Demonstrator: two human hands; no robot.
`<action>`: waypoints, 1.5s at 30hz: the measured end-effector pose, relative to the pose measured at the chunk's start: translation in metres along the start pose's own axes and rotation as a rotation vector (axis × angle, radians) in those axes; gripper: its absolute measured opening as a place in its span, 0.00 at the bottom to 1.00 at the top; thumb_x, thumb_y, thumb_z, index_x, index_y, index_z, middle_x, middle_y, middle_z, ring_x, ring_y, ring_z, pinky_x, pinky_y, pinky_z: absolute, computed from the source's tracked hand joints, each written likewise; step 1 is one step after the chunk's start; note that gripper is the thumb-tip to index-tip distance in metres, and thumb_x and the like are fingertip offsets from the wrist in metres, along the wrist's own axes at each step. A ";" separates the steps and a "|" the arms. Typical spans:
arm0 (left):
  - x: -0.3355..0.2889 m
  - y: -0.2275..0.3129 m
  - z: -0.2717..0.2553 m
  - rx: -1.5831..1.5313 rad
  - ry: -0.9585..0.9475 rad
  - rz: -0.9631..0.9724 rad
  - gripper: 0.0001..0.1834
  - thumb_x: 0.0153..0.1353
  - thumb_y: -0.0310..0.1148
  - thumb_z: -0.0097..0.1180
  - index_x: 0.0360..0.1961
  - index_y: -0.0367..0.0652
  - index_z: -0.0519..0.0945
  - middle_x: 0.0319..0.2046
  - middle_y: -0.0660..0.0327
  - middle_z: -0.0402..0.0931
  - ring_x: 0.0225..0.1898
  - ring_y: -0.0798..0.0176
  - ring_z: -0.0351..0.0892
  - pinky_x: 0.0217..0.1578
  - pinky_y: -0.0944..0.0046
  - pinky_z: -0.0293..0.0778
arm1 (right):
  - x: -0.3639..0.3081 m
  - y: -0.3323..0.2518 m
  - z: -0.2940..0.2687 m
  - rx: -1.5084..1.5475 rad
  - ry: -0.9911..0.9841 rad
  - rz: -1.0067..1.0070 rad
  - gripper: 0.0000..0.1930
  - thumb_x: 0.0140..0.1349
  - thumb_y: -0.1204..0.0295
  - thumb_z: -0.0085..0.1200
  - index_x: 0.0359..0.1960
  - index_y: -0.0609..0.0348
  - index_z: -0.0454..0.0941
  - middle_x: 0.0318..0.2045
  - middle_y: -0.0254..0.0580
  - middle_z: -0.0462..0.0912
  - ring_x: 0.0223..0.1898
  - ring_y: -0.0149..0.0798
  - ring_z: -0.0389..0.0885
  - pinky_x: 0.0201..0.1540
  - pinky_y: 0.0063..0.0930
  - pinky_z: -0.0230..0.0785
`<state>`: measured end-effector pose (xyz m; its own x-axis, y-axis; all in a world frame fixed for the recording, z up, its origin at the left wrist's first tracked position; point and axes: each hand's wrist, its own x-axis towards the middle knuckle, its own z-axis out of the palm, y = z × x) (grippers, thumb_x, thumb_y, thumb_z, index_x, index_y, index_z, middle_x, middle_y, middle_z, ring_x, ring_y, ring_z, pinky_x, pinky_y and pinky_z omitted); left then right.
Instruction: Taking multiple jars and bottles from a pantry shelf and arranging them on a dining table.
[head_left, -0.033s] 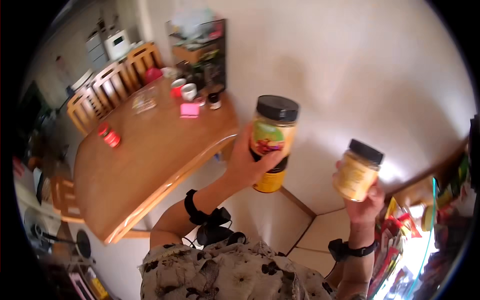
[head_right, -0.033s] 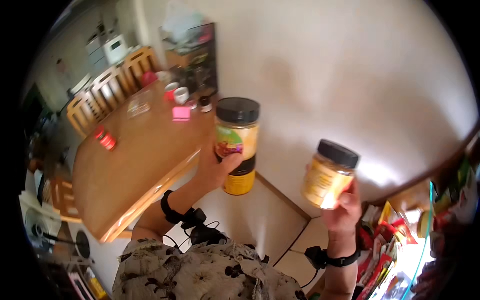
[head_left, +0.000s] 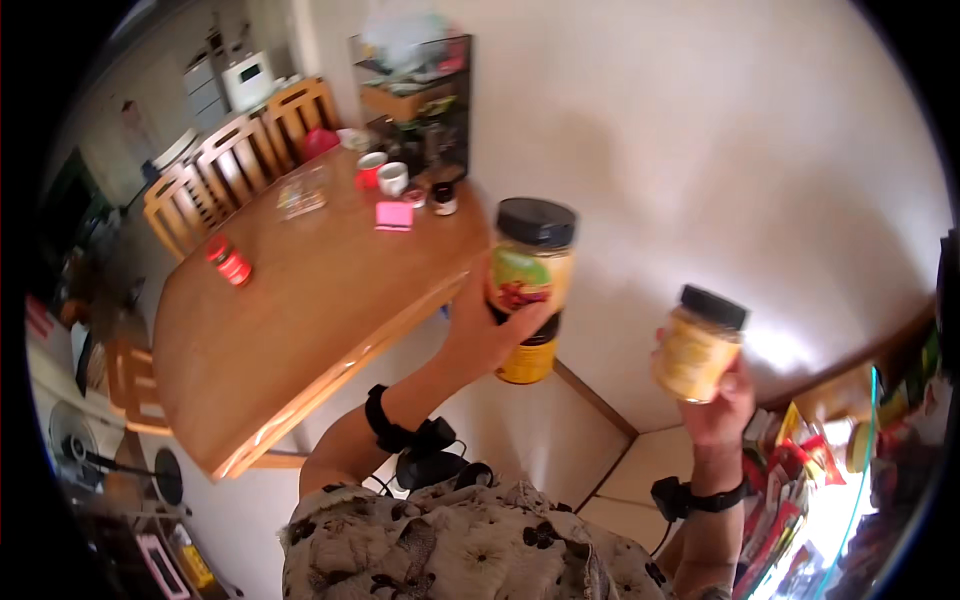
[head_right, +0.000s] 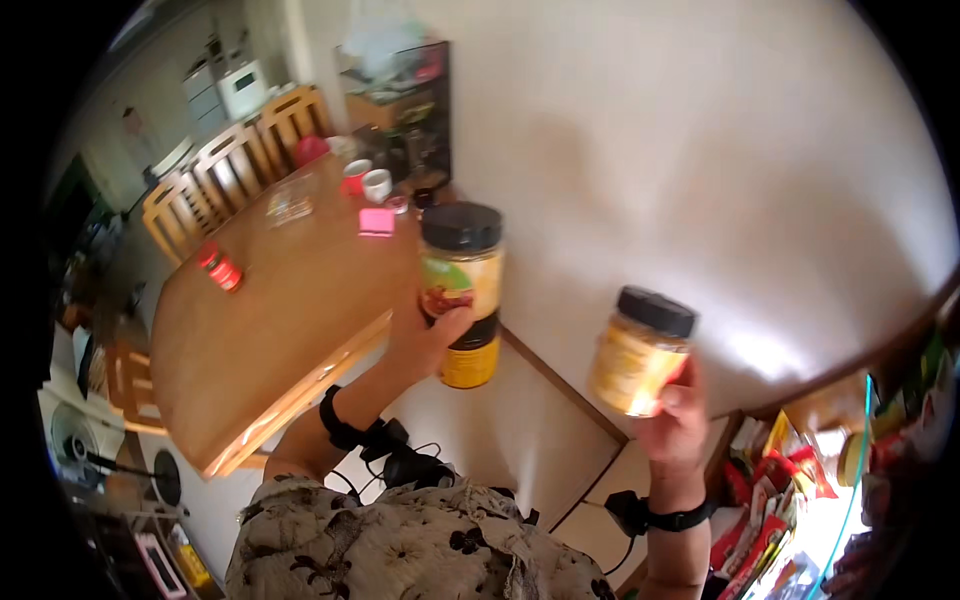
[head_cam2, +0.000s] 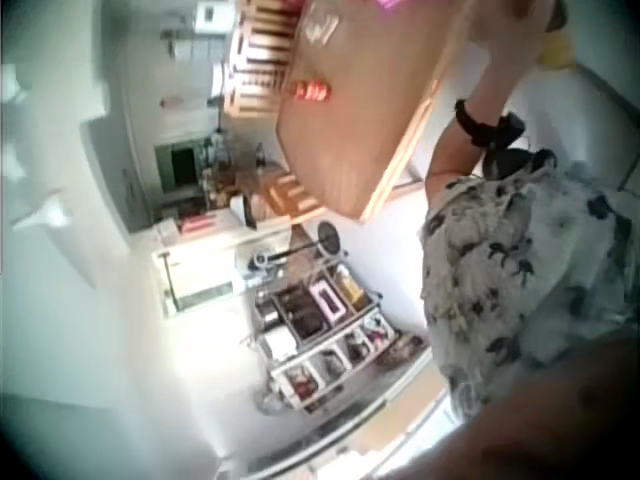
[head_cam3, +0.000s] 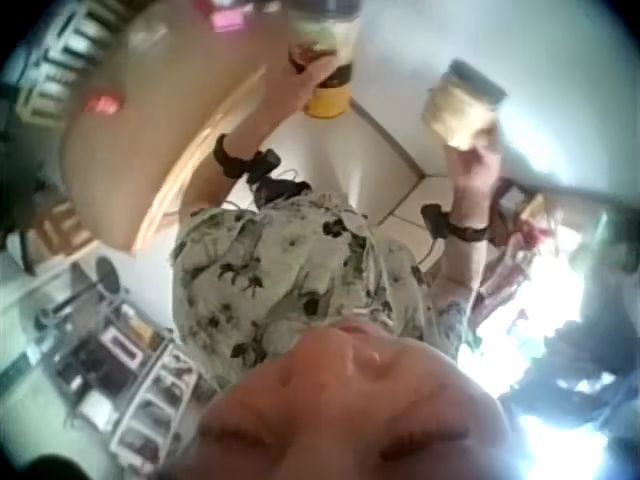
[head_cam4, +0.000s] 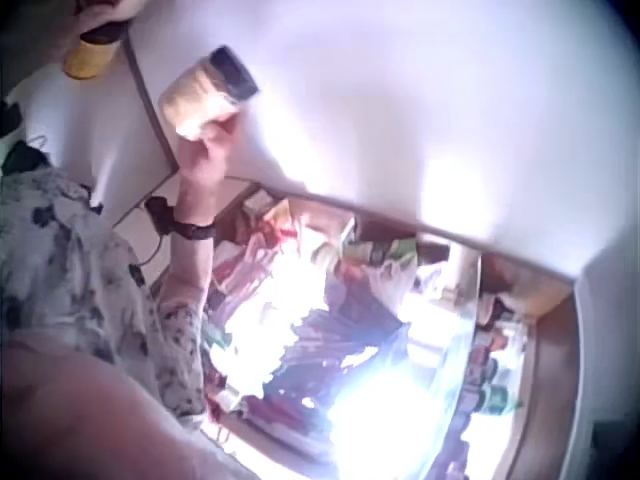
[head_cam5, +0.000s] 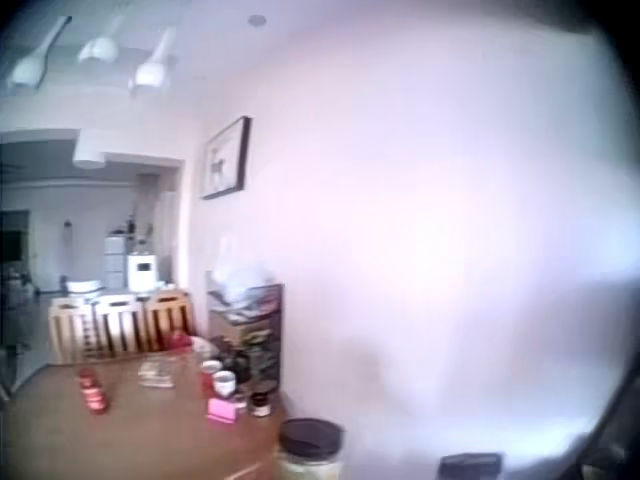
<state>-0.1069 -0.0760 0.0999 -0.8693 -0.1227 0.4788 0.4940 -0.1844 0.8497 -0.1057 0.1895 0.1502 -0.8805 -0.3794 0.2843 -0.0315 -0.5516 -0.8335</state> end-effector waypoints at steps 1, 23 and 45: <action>-0.013 -0.008 -0.037 0.139 0.116 -0.071 0.26 0.51 0.27 0.60 0.50 0.37 0.64 0.41 0.59 0.73 0.42 0.67 0.74 0.44 0.65 0.71 | 0.012 0.027 0.011 0.024 -0.031 0.063 0.40 0.43 0.65 0.57 0.60 0.65 0.56 0.54 0.54 0.68 0.52 0.52 0.70 0.54 0.43 0.65; -0.178 0.053 -0.441 0.782 1.049 0.037 0.29 0.49 0.26 0.62 0.51 0.38 0.63 0.38 0.59 0.72 0.38 0.67 0.74 0.40 0.67 0.72 | 0.179 0.400 0.299 -0.262 -0.593 0.515 0.36 0.40 0.81 0.63 0.54 0.63 0.59 0.47 0.42 0.71 0.47 0.37 0.72 0.51 0.32 0.69; -0.255 -0.005 -0.557 0.949 1.435 -0.092 0.38 0.44 0.29 0.67 0.55 0.35 0.60 0.43 0.55 0.70 0.43 0.63 0.72 0.44 0.64 0.71 | 0.174 0.679 0.445 -0.185 -1.031 0.474 0.37 0.43 0.82 0.62 0.55 0.59 0.53 0.46 0.39 0.70 0.49 0.33 0.71 0.52 0.27 0.65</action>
<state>0.1212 -0.5874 -0.1492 0.0767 -0.9478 0.3094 -0.1936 0.2902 0.9372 -0.0700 -0.5817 -0.1556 -0.0197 -0.9942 0.1055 0.0557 -0.1064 -0.9928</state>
